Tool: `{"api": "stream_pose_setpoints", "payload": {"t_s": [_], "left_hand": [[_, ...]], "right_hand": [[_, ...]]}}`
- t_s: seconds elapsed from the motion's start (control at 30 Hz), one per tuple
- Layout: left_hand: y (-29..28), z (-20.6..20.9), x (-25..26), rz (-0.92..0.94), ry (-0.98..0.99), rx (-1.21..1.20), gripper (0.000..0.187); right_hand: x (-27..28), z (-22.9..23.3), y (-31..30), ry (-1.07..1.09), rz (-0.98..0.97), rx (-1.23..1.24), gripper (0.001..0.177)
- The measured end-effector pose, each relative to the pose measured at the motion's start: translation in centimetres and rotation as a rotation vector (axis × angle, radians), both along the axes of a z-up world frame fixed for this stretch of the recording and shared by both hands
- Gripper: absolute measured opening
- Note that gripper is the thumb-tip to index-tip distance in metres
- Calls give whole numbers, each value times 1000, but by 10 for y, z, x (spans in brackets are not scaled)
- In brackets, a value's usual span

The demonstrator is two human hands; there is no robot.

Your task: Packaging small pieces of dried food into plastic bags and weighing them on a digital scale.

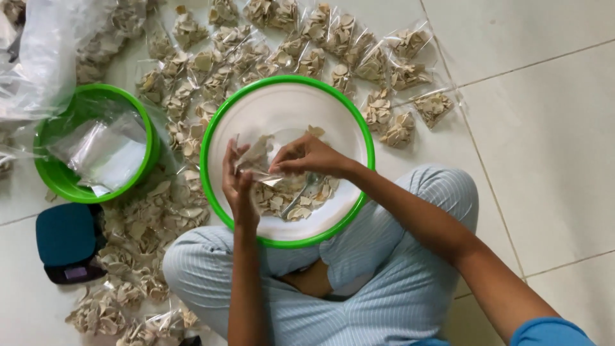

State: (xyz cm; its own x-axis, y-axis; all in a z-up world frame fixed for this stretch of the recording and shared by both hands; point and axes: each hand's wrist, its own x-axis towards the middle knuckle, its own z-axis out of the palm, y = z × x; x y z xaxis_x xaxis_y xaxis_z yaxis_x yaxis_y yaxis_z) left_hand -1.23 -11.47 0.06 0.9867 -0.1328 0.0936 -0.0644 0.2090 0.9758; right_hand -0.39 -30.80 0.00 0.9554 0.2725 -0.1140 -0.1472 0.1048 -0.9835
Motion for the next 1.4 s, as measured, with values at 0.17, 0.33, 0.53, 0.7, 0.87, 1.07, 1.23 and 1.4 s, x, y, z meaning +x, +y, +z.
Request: {"api": "stream_pose_setpoints", "payload": {"t_s": [0.17,0.33,0.53,0.7,0.87,1.07,1.23,1.4], "left_hand": [[13,-42,4,47,212,-116,65],[14,-49,-8,-5,273,-182,68],[24,-75,-18,64,301,-168,34],[32,-62,-16,185,269,-112,52],[22,-32,-22,193,241,-56,63],[15,-47,-24,101,63,38,32],[-6,6,-31,35,103,4,19],[-13,11,-34,37,119,89,34]], "right_hand": [[-3,20,3,11,72,-28,21],[-13,30,16,276,177,486,83],[-26,14,30,532,-10,330,32],[-28,-11,27,189,-104,274,63],[-67,6,43,-687,-470,-510,33],[-78,1,56,-909,-276,-876,41],[-79,-2,51,-650,-348,-812,66],[-75,12,33,-784,-326,-1058,26]]}}
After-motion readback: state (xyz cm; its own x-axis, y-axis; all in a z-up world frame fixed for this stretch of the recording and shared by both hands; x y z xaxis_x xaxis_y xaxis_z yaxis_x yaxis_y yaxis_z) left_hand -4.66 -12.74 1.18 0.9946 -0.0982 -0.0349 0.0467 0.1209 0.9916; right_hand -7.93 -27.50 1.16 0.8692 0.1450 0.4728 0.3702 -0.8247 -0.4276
